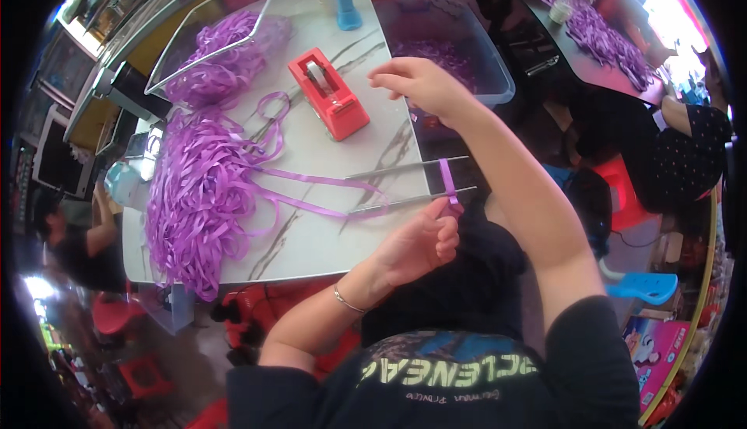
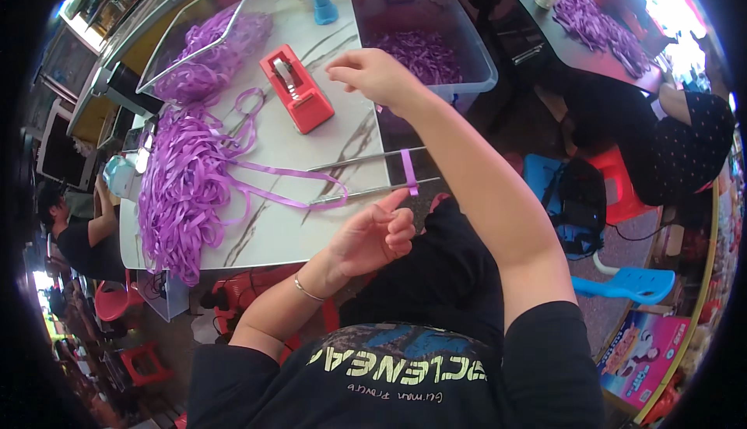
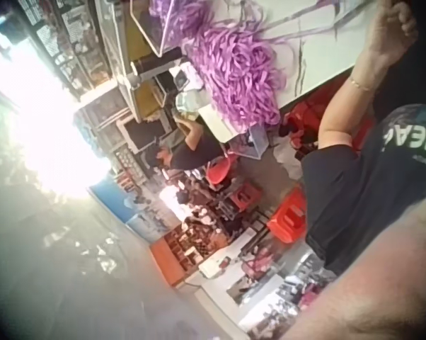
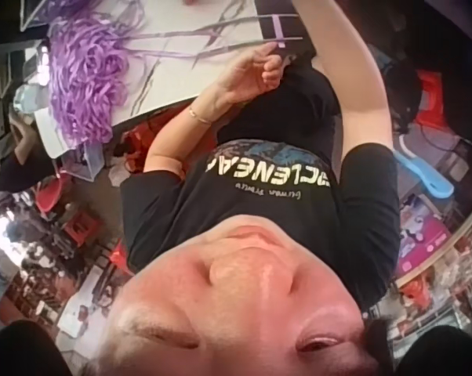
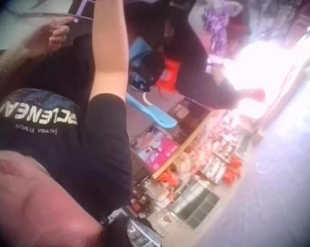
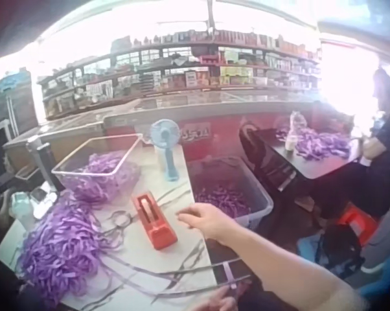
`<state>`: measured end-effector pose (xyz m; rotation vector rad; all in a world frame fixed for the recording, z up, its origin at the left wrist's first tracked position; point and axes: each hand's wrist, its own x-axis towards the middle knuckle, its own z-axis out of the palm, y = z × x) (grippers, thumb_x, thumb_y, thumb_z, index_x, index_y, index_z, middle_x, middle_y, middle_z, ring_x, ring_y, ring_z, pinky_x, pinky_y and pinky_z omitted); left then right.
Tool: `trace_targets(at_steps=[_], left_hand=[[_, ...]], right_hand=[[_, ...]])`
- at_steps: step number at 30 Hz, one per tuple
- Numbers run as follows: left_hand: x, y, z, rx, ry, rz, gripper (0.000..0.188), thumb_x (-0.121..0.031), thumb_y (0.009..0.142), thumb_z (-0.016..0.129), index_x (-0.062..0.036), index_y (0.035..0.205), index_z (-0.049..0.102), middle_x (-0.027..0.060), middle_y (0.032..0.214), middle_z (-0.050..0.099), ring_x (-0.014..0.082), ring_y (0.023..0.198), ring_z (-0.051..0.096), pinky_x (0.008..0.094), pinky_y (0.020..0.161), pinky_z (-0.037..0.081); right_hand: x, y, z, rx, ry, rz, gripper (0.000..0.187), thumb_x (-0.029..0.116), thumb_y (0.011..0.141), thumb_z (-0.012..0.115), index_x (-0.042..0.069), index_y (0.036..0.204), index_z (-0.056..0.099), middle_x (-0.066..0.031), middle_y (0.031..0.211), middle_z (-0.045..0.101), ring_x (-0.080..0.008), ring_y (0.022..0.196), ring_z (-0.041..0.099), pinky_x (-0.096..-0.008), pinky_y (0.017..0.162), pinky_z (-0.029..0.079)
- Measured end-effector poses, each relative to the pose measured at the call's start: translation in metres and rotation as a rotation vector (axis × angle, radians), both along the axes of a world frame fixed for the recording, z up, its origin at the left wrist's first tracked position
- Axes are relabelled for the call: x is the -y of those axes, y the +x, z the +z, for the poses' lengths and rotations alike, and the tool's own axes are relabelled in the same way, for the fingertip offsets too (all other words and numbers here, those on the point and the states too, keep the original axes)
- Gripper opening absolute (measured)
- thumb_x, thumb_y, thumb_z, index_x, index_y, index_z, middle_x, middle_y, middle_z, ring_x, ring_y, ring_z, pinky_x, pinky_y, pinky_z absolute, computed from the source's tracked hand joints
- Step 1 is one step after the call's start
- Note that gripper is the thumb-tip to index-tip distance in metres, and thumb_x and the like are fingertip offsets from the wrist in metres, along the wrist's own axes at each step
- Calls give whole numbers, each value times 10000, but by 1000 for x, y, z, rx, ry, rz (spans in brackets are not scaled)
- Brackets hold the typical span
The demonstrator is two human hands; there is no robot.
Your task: Wrapping purple ribbons around metal rods and securing them with tape to create craft items.
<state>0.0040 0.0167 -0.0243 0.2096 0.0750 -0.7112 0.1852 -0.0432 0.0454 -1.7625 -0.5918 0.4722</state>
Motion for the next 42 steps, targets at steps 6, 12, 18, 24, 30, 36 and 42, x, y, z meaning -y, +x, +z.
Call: trace_targets(at_steps=[6, 12, 18, 24, 30, 36, 42], left_hand=[[-2, -2, -6, 27, 6, 5, 371, -101, 803, 459, -163, 1153, 353, 5, 709, 390, 118, 643, 411, 242, 626, 368], [-1, -3, 0, 23, 39, 2, 394, -115, 799, 482, -174, 1158, 329, 2, 706, 393, 115, 650, 423, 242, 631, 377], [-2, -4, -4, -1, 28, 16, 375, -103, 795, 472, -169, 1137, 334, 5, 705, 397, 119, 651, 424, 248, 628, 378], [-1, -3, -5, -5, -4, 29, 419, -72, 782, 439, -157, 1177, 329, 15, 705, 397, 129, 640, 416, 243, 606, 363], [-1, 0, -2, 37, -14, 2, 373, -93, 777, 493, -138, 1106, 325, 2, 711, 431, 116, 644, 444, 238, 600, 382], [1, -2, 0, -46, -2, 19, 495, -50, 800, 430, -161, 1257, 275, 16, 701, 398, 122, 632, 410, 238, 595, 356], [0, -3, 0, -8, 1, 12, 575, -77, 792, 453, -174, 1299, 199, 16, 697, 402, 122, 622, 415, 234, 599, 358]], right_hand=[[-60, 17, 5, -191, -232, 92, 240, 235, 768, 664, 29, 890, 670, -71, 822, 654, -120, 737, 577, -256, 630, 420], [-66, 29, -2, -394, -103, 111, 179, 197, 742, 689, 42, 830, 682, -52, 808, 666, -59, 718, 573, -206, 518, 319], [-50, 8, 15, -298, -80, 202, 166, 194, 740, 668, 50, 824, 666, 15, 748, 635, -12, 551, 366, -177, 418, 222], [-35, -34, -13, -265, -27, 13, 234, 264, 738, 690, 54, 837, 664, -4, 732, 636, -42, 604, 456, -212, 570, 342], [-41, -32, -33, 85, -138, -153, 283, 270, 743, 683, 2, 830, 653, -35, 706, 638, -105, 695, 579, -265, 653, 428], [-14, -26, -36, 383, -402, -121, 254, 263, 749, 651, 14, 799, 653, -60, 682, 645, -132, 676, 608, -285, 643, 458], [57, -19, -12, 25, -389, 427, 224, 250, 788, 606, 28, 815, 622, -48, 691, 622, -121, 654, 564, -285, 630, 434]])
